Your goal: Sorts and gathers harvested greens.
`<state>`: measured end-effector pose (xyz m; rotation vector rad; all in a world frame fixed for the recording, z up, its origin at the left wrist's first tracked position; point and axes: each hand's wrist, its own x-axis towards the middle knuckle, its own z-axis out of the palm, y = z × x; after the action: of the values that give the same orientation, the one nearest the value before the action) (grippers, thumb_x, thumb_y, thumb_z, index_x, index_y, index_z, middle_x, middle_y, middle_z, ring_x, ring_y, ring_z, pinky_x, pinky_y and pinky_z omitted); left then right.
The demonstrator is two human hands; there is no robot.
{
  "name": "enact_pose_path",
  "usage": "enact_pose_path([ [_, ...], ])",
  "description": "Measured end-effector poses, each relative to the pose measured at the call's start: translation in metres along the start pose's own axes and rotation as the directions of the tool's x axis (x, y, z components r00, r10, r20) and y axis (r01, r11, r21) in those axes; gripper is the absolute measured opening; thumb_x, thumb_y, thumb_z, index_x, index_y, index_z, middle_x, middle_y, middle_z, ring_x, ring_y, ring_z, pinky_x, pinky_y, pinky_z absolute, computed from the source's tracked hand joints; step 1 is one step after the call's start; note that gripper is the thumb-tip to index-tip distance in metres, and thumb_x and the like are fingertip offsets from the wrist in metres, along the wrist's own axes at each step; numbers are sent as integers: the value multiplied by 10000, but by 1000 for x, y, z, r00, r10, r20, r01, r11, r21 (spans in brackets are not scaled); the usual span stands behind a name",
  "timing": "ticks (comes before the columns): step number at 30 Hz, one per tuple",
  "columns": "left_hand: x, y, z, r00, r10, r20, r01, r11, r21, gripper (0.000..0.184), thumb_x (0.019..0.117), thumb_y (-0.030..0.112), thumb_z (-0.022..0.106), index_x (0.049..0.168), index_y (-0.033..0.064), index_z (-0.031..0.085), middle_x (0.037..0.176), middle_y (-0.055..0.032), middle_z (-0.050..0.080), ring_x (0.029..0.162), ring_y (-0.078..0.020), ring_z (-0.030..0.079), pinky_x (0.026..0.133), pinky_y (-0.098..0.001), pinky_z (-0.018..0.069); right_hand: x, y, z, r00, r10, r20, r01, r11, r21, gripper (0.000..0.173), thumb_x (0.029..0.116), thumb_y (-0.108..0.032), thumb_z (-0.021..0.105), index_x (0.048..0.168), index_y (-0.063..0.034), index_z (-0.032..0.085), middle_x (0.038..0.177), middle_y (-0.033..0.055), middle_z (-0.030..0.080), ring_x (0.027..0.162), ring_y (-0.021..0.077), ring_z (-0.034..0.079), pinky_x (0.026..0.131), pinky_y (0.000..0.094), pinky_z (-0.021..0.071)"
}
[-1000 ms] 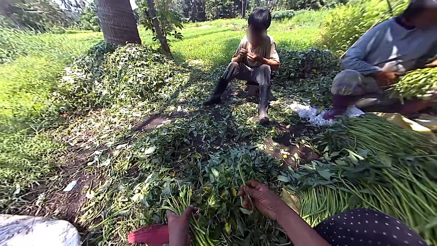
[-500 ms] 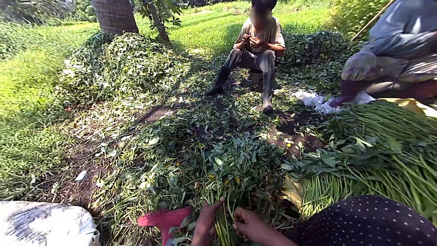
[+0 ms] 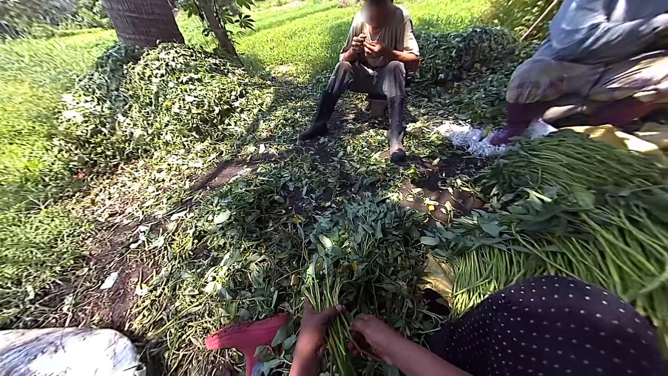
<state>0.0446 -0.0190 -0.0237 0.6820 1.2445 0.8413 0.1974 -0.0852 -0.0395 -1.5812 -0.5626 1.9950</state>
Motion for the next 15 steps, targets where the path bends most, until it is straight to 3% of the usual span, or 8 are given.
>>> enact_pose_path([
  [3, 11, -1, -12, 984, 131, -124, -135, 991, -21, 818, 780, -152, 762, 1457, 0, 329, 1132, -252, 643, 882, -317, 713, 714, -446, 632, -11, -2, -4, 996, 63, 69, -64, 998, 10, 220, 1061, -142, 462, 1252, -36, 486, 915, 86, 648, 751, 190, 685, 704, 354, 592],
  [5, 15, 4, -21, 980, 157, -119, -162, 987, -25, 780, 798, -147, 750, 1439, 0, 332, 1122, -244, 643, 874, -308, 715, 713, -437, 634, -19, -4, -10, 967, 77, 242, -89, 995, 36, 203, 1085, -194, 414, 1244, -87, 480, 967, 86, 664, 831, 225, 697, 737, 410, 596],
  [8, 15, 11, -27, 989, 123, -83, -130, 988, -85, 728, 835, -138, 724, 1433, 20, 340, 1059, -234, 668, 833, -308, 722, 690, -434, 634, -23, -7, -14, 868, 46, 495, -101, 991, 86, 403, 1128, -351, 283, 1418, -141, 466, 1051, 120, 701, 901, 282, 727, 747, 474, 616],
  [12, 11, 18, -35, 997, 73, 2, -71, 975, -211, 600, 932, -107, 623, 1447, 24, 347, 1010, -230, 685, 813, -301, 721, 708, -425, 630, -19, -1, -12, 774, -54, 631, -32, 992, 125, 386, 1105, -318, 412, 1439, -142, 489, 1202, 107, 702, 959, 241, 733, 627, 348, 612],
  [14, 10, 19, -36, 996, 68, 49, -53, 962, -269, 542, 961, -96, 581, 1438, 29, 357, 1004, -227, 682, 806, -297, 718, 713, -418, 627, -22, -1, -6, 781, -77, 619, 4, 993, 118, 369, 1113, -320, 393, 1409, -140, 520, 1168, 80, 721, 893, 178, 741, 553, 263, 576],
  [15, 9, 19, -36, 995, 75, 61, -54, 956, -288, 530, 965, -96, 570, 1437, 30, 363, 1001, -226, 683, 801, -297, 717, 713, -417, 626, -22, -2, -4, 792, -82, 604, 11, 993, 121, 376, 1120, -334, 362, 1389, -130, 529, 1132, 80, 728, 867, 174, 741, 561, 263, 578],
])
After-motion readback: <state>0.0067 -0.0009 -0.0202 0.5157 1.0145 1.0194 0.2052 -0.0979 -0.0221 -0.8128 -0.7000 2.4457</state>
